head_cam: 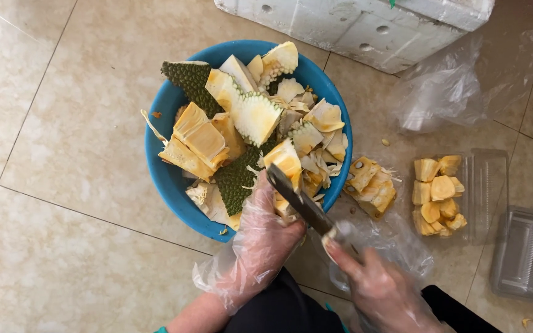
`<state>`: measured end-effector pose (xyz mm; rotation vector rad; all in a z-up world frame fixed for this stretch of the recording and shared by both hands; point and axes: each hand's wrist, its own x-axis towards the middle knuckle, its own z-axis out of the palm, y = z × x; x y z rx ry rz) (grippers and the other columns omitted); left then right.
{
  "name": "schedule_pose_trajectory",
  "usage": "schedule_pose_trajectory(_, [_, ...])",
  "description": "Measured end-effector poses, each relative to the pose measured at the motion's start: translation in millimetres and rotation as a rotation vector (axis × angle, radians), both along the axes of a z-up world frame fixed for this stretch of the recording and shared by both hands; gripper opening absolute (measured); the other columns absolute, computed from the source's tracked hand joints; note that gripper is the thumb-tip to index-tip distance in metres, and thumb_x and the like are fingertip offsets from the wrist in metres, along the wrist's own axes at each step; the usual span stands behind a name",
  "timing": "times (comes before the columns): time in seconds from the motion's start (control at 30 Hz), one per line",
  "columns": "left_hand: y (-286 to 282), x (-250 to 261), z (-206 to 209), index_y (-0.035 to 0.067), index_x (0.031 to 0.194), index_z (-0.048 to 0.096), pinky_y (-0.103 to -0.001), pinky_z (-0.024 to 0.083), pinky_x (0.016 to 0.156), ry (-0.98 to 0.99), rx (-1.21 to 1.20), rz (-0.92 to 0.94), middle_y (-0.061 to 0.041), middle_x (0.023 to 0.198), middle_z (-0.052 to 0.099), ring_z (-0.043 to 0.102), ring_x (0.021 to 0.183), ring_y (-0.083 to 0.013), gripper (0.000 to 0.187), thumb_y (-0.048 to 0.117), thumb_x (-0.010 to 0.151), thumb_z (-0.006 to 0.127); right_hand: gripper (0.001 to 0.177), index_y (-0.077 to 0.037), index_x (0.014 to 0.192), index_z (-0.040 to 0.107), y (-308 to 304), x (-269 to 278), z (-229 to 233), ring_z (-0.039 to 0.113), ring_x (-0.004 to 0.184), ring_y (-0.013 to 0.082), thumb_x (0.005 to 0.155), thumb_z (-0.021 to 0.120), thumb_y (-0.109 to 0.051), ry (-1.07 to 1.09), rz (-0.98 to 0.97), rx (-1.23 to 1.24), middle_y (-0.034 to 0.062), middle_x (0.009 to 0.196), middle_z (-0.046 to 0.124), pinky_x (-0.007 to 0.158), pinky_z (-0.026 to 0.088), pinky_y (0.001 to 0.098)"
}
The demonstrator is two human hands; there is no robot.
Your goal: Peeling and coring jackfruit pieces with a knife and placing them in a container.
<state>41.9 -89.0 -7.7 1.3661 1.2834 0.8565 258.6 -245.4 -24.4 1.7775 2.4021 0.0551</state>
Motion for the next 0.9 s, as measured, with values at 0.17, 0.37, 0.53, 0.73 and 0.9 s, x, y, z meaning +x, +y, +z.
schedule_pose_trajectory(0.17, [12.7, 4.7, 32.3, 0.009, 0.138, 0.055, -0.035, 0.048, 0.115, -0.258, -0.024, 0.009, -0.01, 0.135, 0.069, 0.065, 0.13, -0.0242, 0.064, 0.01, 0.078, 0.078, 0.086, -0.057, 0.154, 0.039, 41.1, -28.1, -16.5, 0.043, 0.039, 0.0221, 0.091, 0.056, -0.002, 0.077, -0.138, -0.008, 0.0033, 0.075, 0.039, 0.031, 0.042, 0.0448])
schedule_pose_trajectory(0.37, [12.1, -1.3, 11.2, 0.018, 0.123, 0.067, -0.028, 0.059, 0.08, -0.204, -0.261, 0.017, 0.001, 0.1, 0.074, 0.071, 0.088, -0.0127, 0.052, 0.002, 0.074, 0.07, 0.059, -0.045, 0.153, 0.043, 15.0, -11.7, -43.4, 0.045, 0.041, 0.0262, 0.1, 0.061, -0.026, 0.12, -0.366, -0.263, 0.0024, 0.062, 0.05, 0.035, 0.041, 0.0491])
schedule_pose_trajectory(0.53, [10.8, 3.3, -15.4, 0.008, 0.119, 0.066, -0.033, 0.065, 0.075, -0.313, -0.344, 0.149, -0.014, 0.099, 0.078, 0.077, 0.085, -0.0242, 0.05, -0.009, 0.073, 0.076, 0.078, -0.053, 0.164, 0.015, 86.5, -29.5, -23.7, 0.048, 0.045, 0.0148, 0.108, 0.049, -0.01, 0.266, -0.217, -0.284, 0.0098, 0.086, 0.052, 0.036, 0.051, 0.0288])
schedule_pose_trajectory(0.73, [6.3, -19.8, -31.1, 0.01, 0.127, 0.066, -0.035, 0.064, 0.077, -0.287, -0.462, 0.338, -0.018, 0.098, 0.078, 0.076, 0.085, -0.0245, 0.069, -0.01, 0.062, 0.078, 0.085, -0.047, 0.167, 0.025, 102.6, -10.5, 4.8, 0.059, 0.048, 0.0177, 0.099, 0.058, -0.009, 0.741, -0.625, -0.486, 0.0186, 0.114, 0.07, 0.06, 0.064, 0.0357])
schedule_pose_trajectory(0.9, [0.2, -30.4, -49.5, 0.01, 0.133, 0.059, -0.03, 0.057, 0.092, -0.307, -0.373, 0.249, -0.011, 0.127, 0.071, 0.071, 0.106, -0.0189, 0.069, 0.002, 0.066, 0.073, 0.089, -0.043, 0.164, 0.01, 63.1, -7.8, -21.0, 0.045, 0.039, 0.0061, 0.096, 0.052, -0.004, 0.92, -0.66, -0.528, 0.0116, 0.167, 0.035, 0.027, 0.04, 0.02])
